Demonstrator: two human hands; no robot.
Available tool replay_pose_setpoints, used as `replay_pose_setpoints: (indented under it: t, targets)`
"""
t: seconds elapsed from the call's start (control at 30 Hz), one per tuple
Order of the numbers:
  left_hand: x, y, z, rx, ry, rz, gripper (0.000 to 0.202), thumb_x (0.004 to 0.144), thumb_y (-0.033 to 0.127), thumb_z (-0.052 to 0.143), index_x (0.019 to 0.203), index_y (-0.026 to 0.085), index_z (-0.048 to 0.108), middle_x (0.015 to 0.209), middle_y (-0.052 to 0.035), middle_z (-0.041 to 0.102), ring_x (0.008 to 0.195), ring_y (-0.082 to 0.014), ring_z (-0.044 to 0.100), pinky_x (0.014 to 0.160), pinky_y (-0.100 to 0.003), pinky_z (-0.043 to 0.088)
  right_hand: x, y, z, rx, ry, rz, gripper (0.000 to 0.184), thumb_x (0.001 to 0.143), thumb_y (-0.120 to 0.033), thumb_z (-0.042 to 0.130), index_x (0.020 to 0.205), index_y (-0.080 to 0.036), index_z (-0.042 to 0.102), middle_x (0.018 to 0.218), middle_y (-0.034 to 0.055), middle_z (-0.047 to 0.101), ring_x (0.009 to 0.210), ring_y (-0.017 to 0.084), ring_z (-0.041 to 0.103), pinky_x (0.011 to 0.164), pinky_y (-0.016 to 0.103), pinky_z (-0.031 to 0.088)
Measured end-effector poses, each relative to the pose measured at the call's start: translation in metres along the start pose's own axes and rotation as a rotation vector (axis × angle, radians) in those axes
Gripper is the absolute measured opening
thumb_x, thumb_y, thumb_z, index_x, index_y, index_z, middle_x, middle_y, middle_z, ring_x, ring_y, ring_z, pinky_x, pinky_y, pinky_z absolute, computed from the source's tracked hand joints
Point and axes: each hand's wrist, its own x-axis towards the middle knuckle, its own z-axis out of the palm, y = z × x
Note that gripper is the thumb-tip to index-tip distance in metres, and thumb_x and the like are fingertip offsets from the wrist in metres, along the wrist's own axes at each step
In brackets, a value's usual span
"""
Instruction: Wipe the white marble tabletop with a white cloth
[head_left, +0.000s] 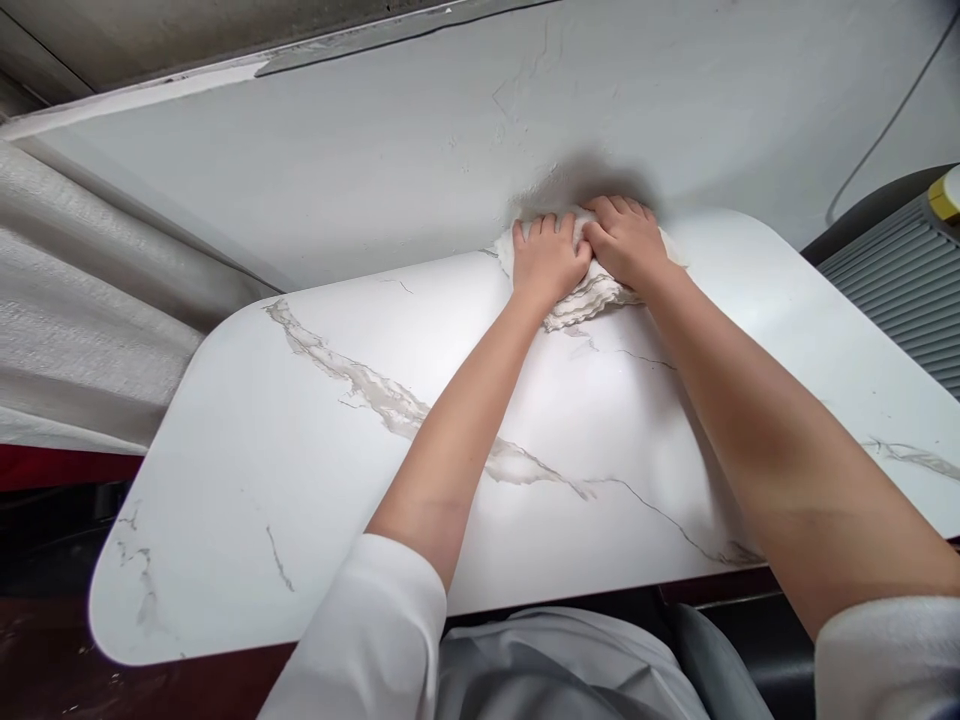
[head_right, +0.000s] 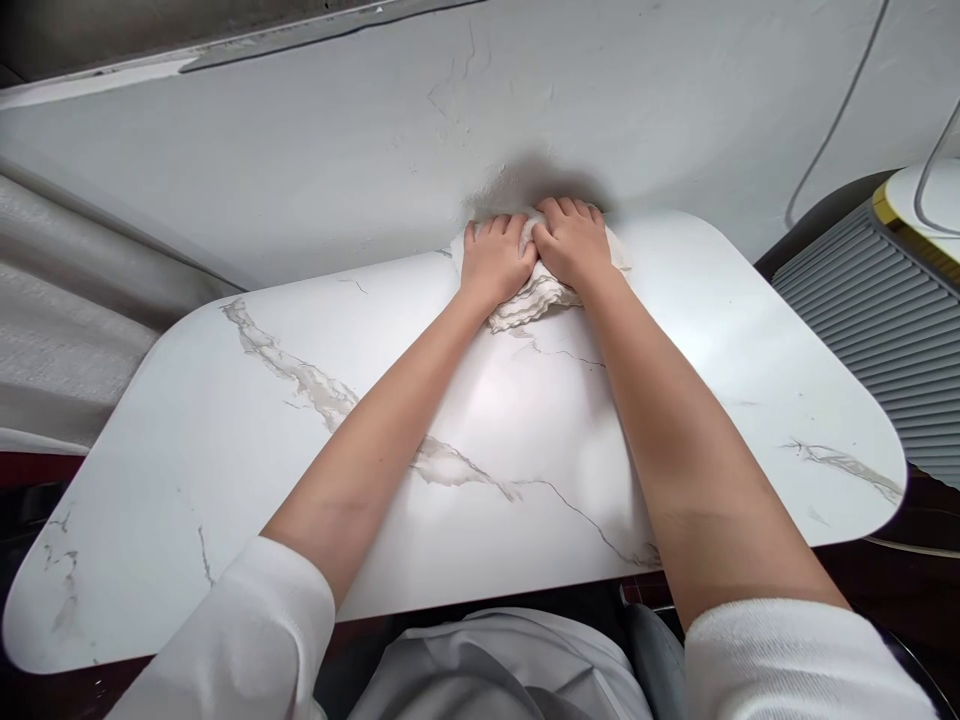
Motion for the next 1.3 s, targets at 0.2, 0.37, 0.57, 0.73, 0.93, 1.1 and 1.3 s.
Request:
replay_pose_setpoints:
  t: [0.2, 0.37, 0.57, 0.73, 0.93, 1.1, 1.3]
  targets:
    - [-0.012, 0.015, -0.001, 0.007, -0.013, -0.004, 0.046, 0.098, 0.031, 0.03, 0.139, 0.025, 0.05, 0.145, -0.0083, 0.053, 0.14, -0.0266, 0.038, 0.122, -0.049, 0.015, -0.015, 0.009, -0.006, 0.019, 0.027, -0.005, 0.049, 0.097, -0.046, 0.015, 0.123, -0.032, 0.054, 0.134, 0.0061, 0.059, 0.126, 0.029, 0.044, 0.104, 0.049, 0.033]
    - [-0.036, 0.037, -0.003, 0.026, -0.051, 0.006, 0.05, 0.098, 0.03, 0.03, 0.143, 0.018, 0.045, 0.153, -0.0111, 0.044, 0.145, -0.0275, 0.032, 0.123, -0.051, 0.013, -0.047, 0.013, -0.024, -0.002, 0.027, -0.013, 0.046, 0.095, -0.036, 0.023, 0.127, -0.024, 0.055, 0.135, 0.0099, 0.057, 0.131, 0.029, 0.045, 0.108, 0.051, 0.032]
    - [-0.075, 0.056, -0.01, 0.027, -0.064, 0.026, 0.053, 0.098, 0.031, 0.03, 0.146, 0.014, 0.04, 0.156, -0.0132, 0.039, 0.147, -0.0287, 0.028, 0.123, -0.052, 0.013, -0.093, 0.01, -0.043, -0.032, 0.044, -0.074, 0.045, 0.093, -0.033, 0.026, 0.127, -0.024, 0.055, 0.131, 0.0114, 0.059, 0.129, 0.029, 0.048, 0.108, 0.051, 0.036]
    - [-0.117, 0.067, -0.021, 0.001, -0.104, 0.11, 0.057, 0.098, 0.032, 0.032, 0.148, 0.005, 0.037, 0.158, -0.0186, 0.033, 0.151, -0.0291, 0.019, 0.125, -0.044, 0.01, -0.144, -0.003, -0.064, -0.066, 0.048, -0.127, 0.046, 0.092, -0.029, 0.027, 0.13, -0.024, 0.052, 0.132, 0.0114, 0.059, 0.132, 0.03, 0.045, 0.108, 0.053, 0.035]
    - [-0.177, 0.086, -0.032, 0.002, -0.11, 0.166, 0.06, 0.098, 0.035, 0.037, 0.149, 0.003, 0.036, 0.156, -0.025, 0.033, 0.149, -0.0403, 0.019, 0.122, -0.057, 0.014, -0.208, -0.014, -0.09, -0.069, 0.011, -0.122, 0.046, 0.094, -0.034, 0.029, 0.133, -0.023, 0.051, 0.133, 0.0122, 0.058, 0.134, 0.033, 0.044, 0.109, 0.057, 0.036]
    - [-0.21, 0.103, -0.038, 0.013, -0.109, 0.256, 0.062, 0.098, 0.038, 0.034, 0.148, 0.001, 0.037, 0.155, -0.0263, 0.032, 0.148, -0.0395, 0.021, 0.12, -0.061, 0.019, -0.246, -0.014, -0.108, -0.053, -0.028, -0.108, 0.048, 0.097, -0.036, 0.024, 0.138, -0.027, 0.047, 0.137, 0.0107, 0.056, 0.138, 0.032, 0.042, 0.112, 0.059, 0.034]
    - [-0.229, 0.121, -0.04, -0.003, -0.103, 0.324, 0.061, 0.098, 0.038, 0.033, 0.148, 0.004, 0.039, 0.156, -0.0217, 0.032, 0.149, -0.0352, 0.021, 0.118, -0.063, 0.024, -0.27, -0.007, -0.124, -0.023, -0.051, -0.062, 0.05, 0.096, -0.037, 0.023, 0.139, -0.03, 0.047, 0.139, 0.0101, 0.055, 0.14, 0.032, 0.041, 0.114, 0.059, 0.033]
